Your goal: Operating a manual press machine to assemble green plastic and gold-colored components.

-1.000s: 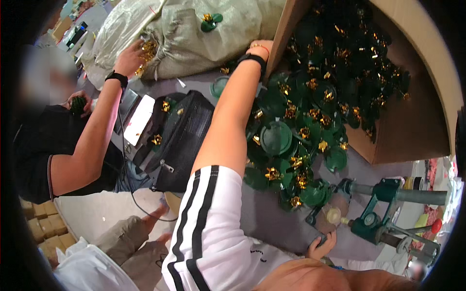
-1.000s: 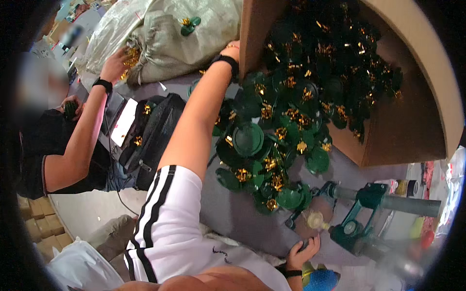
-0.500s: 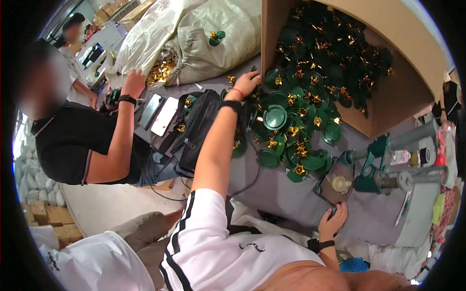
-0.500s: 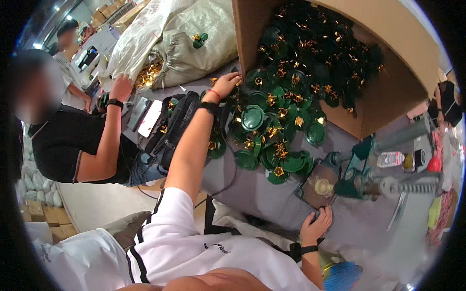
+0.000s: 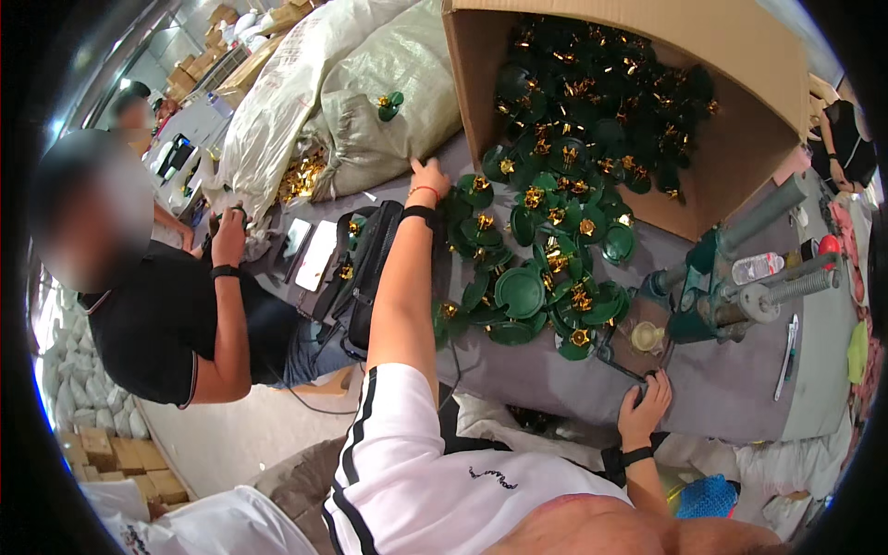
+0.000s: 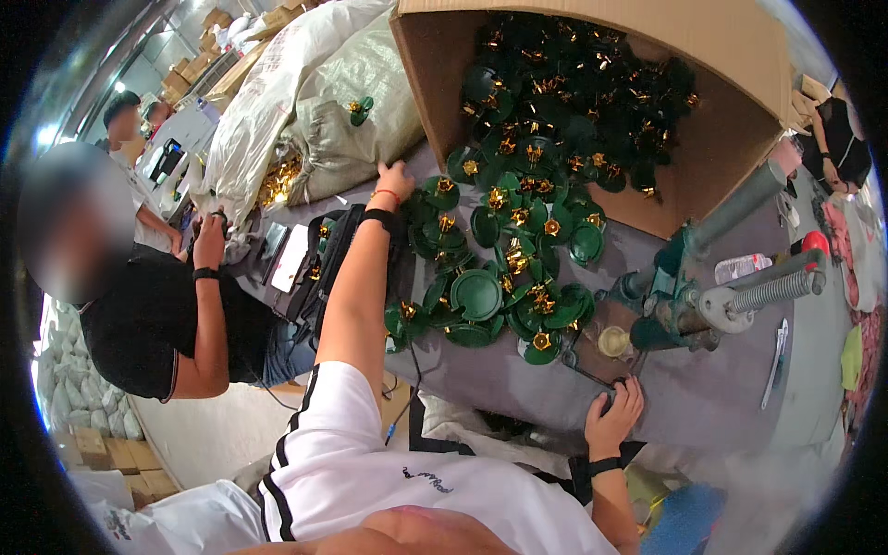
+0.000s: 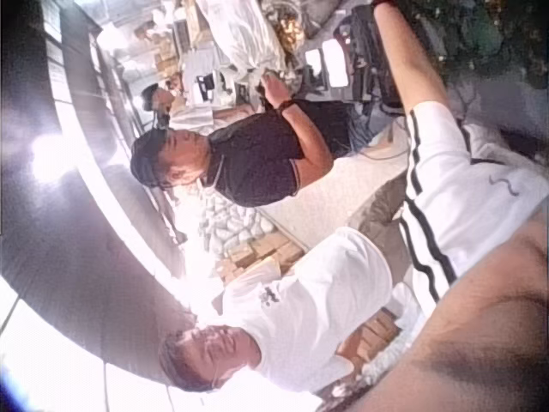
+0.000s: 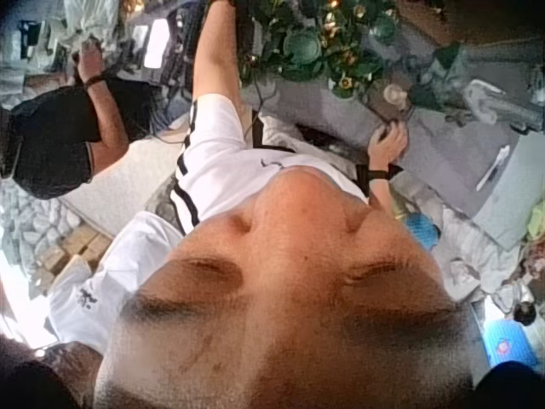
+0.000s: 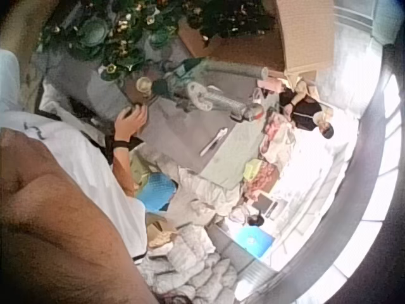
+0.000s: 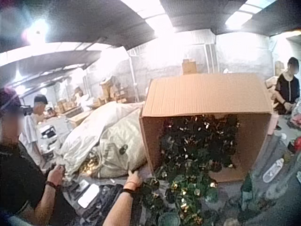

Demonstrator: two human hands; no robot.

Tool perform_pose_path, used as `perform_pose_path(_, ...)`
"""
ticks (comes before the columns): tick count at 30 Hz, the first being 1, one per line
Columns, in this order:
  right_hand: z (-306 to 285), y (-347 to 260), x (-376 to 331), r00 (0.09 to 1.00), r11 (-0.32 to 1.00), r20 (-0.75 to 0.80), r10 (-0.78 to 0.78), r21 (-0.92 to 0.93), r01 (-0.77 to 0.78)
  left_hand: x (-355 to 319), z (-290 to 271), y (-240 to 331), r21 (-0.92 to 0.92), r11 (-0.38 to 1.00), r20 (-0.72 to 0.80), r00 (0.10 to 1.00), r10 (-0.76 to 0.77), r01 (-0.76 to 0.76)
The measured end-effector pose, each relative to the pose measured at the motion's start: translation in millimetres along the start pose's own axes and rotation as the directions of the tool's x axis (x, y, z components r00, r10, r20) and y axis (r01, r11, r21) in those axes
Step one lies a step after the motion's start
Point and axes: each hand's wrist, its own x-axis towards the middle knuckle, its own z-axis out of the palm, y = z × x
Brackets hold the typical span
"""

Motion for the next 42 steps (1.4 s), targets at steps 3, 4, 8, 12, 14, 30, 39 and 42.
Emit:
perform_pose_path(3,-0.5,-0.8,0.5,1.000,1.000,0.017,0.017,0.001,-0.017,2.9,22.2,-11.0,-0.033,0.973,0.322,0.919,0.226,-0.227)
perform_pose_path(4,-0.4,-1.0,0.9,1.000,1.000,0.012,0.012,0.004,-0.012,1.0,24.2,-10.8,-0.030,0.971,0.341,0.911,0.231,-0.235)
perform_pose_path(8,-1.2,-1.3,0.9,1.000,1.000,0.025,0.010,0.020,-0.011,-5.8,-0.6,-0.8,0.030,0.947,0.442,0.854,0.275,-0.321)
perform_pose_path(12,-0.6,-0.6,0.3,1.000,0.999,0.026,0.008,-0.039,-0.007,-1.6,-57.4,4.1,0.297,0.955,0.310,0.944,-0.113,0.017)
perform_pose_path(14,-0.2,-0.2,0.6,0.999,1.000,0.029,0.023,0.001,-0.023,-3.4,-79.6,3.4,0.380,0.925,0.165,0.984,-0.066,-0.002)
perform_pose_path(30,-3.8,-0.6,1.6,1.000,1.000,0.003,0.013,0.015,-0.013,9.8,-20.8,38.6,-0.203,0.941,0.047,0.957,0.287,-0.272)
perform_pose_path(39,-3.6,0.3,3.0,0.999,0.998,0.028,0.018,0.057,-0.019,30.6,-31.7,-32.1,-0.231,0.950,0.104,0.966,0.238,-0.210)
perform_pose_path(42,-3.9,0.6,4.9,1.000,0.998,0.017,0.017,0.052,-0.018,4.1,-42.9,-30.6,-0.295,0.920,0.121,0.945,0.303,-0.257)
